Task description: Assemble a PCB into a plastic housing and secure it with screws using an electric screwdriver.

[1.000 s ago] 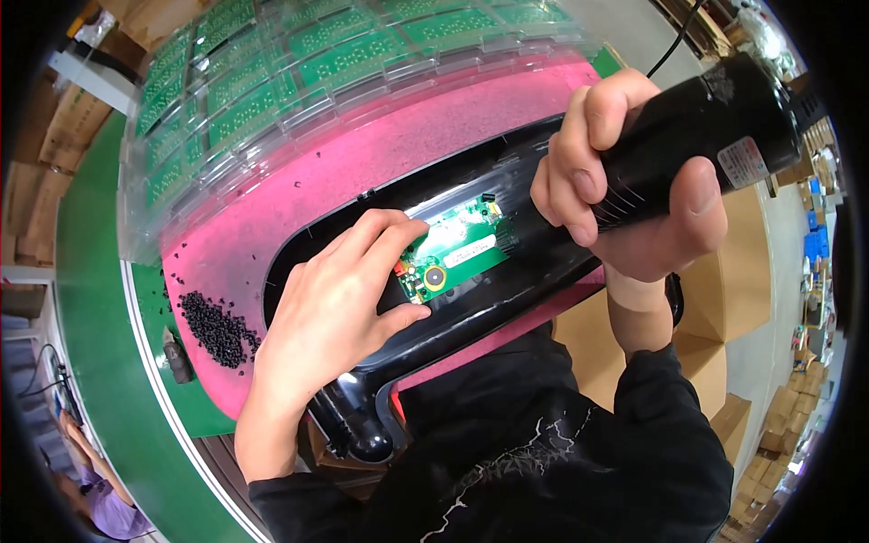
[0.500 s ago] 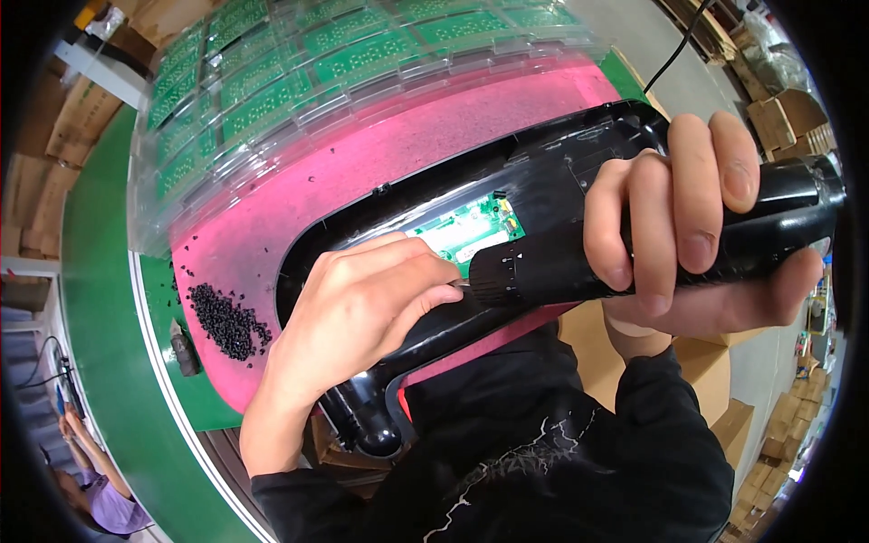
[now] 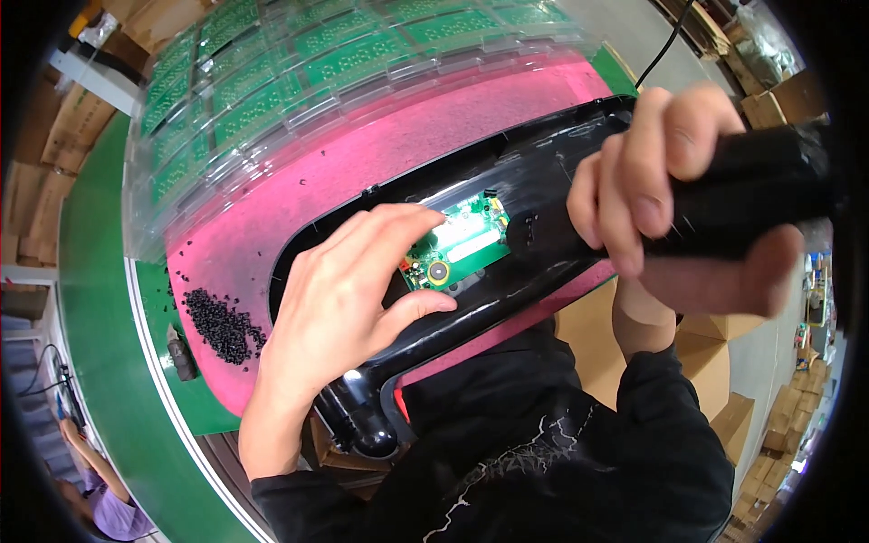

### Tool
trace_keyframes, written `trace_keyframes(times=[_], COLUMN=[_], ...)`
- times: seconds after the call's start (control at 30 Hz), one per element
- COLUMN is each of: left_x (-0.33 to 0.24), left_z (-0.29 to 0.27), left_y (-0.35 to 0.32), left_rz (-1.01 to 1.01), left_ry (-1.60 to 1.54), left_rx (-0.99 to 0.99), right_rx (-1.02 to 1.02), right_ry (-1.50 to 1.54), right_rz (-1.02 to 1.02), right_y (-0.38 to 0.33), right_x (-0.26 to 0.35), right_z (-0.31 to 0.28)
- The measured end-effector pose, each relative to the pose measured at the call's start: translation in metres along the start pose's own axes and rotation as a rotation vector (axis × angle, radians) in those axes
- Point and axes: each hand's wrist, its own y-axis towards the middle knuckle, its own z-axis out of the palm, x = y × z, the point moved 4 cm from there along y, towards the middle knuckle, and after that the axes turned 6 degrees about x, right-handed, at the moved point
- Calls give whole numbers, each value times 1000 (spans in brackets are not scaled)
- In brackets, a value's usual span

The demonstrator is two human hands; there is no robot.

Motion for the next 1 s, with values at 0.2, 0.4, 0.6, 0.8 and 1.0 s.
trace_keyframes(times=[0.2, 0.4, 0.6, 0.8, 1.0], left_x=[-2, -2, -3, 0, 18], left_z=[4, 5, 2, -24, -22], left_y=[-1, 0, 0, -3, -5], left_rz=[-132, -176, -168, -101, -179], left_ry=[109, 103, 120, 334, 486], left_rx=[141, 160, 154, -212, -156], right_rx=[-98, -42, -33, -50, -823], right_ry=[-98, -118, 142, -62, 497], right_rz=[28, 104, 92, 82, 164], right_y=[-3, 7, 12, 10, -1], right_x=[-15, -20, -32, -24, -26], right_z=[-11, -12, -1, -7, -76])
